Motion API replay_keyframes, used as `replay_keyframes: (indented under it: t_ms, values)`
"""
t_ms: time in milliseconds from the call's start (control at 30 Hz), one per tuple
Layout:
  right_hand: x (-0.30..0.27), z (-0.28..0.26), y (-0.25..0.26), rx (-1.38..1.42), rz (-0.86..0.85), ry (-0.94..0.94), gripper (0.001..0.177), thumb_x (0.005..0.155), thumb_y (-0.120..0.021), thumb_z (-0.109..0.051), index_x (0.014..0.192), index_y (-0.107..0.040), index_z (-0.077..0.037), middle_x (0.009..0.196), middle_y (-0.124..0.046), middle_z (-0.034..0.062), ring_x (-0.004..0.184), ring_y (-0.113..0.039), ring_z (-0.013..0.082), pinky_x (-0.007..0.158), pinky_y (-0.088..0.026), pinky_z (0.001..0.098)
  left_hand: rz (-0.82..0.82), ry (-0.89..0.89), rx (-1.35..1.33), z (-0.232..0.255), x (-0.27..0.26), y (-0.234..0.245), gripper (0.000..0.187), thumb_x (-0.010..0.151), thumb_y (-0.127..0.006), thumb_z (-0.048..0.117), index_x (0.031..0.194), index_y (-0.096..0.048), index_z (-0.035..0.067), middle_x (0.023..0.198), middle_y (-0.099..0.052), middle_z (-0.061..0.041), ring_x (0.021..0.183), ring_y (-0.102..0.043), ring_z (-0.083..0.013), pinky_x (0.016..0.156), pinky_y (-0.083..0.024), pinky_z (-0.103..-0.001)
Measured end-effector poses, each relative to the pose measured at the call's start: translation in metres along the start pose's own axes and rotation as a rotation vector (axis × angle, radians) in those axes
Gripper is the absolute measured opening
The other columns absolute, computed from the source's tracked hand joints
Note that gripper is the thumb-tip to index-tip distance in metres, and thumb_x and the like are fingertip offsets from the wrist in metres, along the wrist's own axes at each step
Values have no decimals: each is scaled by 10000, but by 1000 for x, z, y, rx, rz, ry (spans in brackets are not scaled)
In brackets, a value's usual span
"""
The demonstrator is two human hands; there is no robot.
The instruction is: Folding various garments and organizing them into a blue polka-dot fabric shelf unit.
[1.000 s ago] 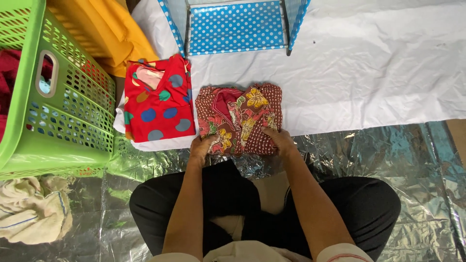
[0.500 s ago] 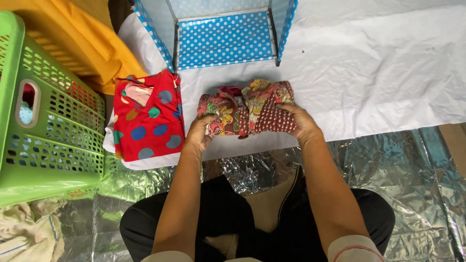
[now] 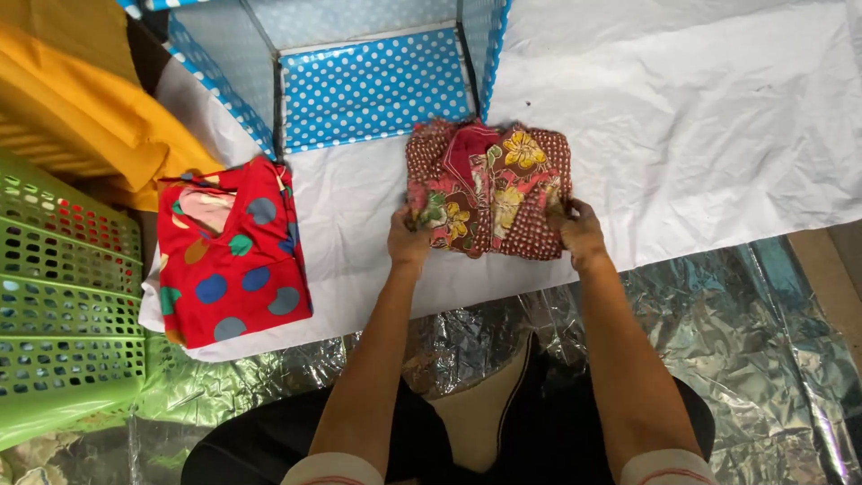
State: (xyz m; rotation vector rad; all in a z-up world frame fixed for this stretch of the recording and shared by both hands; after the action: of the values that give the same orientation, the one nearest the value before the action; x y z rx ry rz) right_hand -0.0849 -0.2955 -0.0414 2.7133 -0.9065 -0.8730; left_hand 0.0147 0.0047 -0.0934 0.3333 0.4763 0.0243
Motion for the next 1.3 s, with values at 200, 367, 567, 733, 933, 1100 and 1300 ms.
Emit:
replay_keyframes:
  t_ms: [200, 367, 567, 733, 933, 1100, 1300]
  values:
    - [-40, 0, -19, -372, 495, 894, 365, 909, -777, -160, 1238, -619, -164, 1250, -527, 122, 1148, -570, 402, 977, -471, 502, 380, -681, 155, 5, -35, 14, 633, 767, -742, 13, 1349, -648, 246, 1366, -543, -124, 1259, -553, -390, 1079, -465, -495]
    - [-39, 3, -52, -432, 393, 991, 259, 876, -824, -228, 1113, -727, -189, 1044, -561, 68, 992, -626, 357, 838, -554, 471, 139, -871, 27, 29, -43, -17, 454, 777, -716, 21, 1165, -751, 253, 1059, -704, -11, 1023, -682, -258, 963, -511, -383]
    - [-4, 43, -58, -304, 380, 816, 119, 821, -862, -206, 911, -788, -228, 993, -592, 67, 902, -668, 338, 746, -560, 413, 17, -768, 275, -14, -21, -43, 331, 842, -781, 170, 1152, -736, 278, 1077, -693, -12, 1007, -685, -285, 877, -567, -419]
    - [-21, 26, -67, -376, 433, 770, 262, 718, -947, -423, 860, -775, -285, 994, -581, 20, 884, -671, 304, 746, -570, 415, 41, -733, 326, -9, -32, -43, 301, 821, -841, 319, 1107, -747, 315, 1123, -618, 14, 1069, -652, -283, 866, -580, -404]
    - [-4, 35, -74, -619, 365, 476, 126, 795, -855, -386, 833, -759, -313, 1166, -523, -22, 1132, -554, 312, 932, -490, 476, -18, -655, 272, -6, -38, -42, 155, 844, -826, 245, 981, -778, 300, 1135, -593, -27, 1111, -629, -329, 928, -559, -418]
    - [35, 67, -84, -284, 244, 420, 61, 845, -824, -394, 895, -790, -382, 1167, -590, -63, 1133, -633, 288, 1000, -506, 431, -11, -628, 317, -15, -30, -52, 196, 880, -791, 265, 1054, -785, 354, 1208, -585, -32, 1173, -593, -325, 1017, -517, -413]
    - [-9, 45, -81, -664, 191, 505, 211, 932, -731, -392, 1084, -722, -539, 1343, -446, -82, 1312, -425, 264, 1133, -280, 474, -178, -722, 381, -14, -36, -47, 375, 972, -634, 176, 1268, -710, 395, 1394, -597, 29, 1307, -542, -271, 1159, -364, -398]
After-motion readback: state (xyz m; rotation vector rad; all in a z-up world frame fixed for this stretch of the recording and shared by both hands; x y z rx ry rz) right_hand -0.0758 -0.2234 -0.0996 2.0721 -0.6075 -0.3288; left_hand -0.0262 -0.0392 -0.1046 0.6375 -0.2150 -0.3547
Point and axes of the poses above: each hand's wrist, its own x-axis towards the middle knuckle, its own y-axis out of the back of the hand, z = x × y, the point moved 3 cm from there along x, towards the middle knuckle
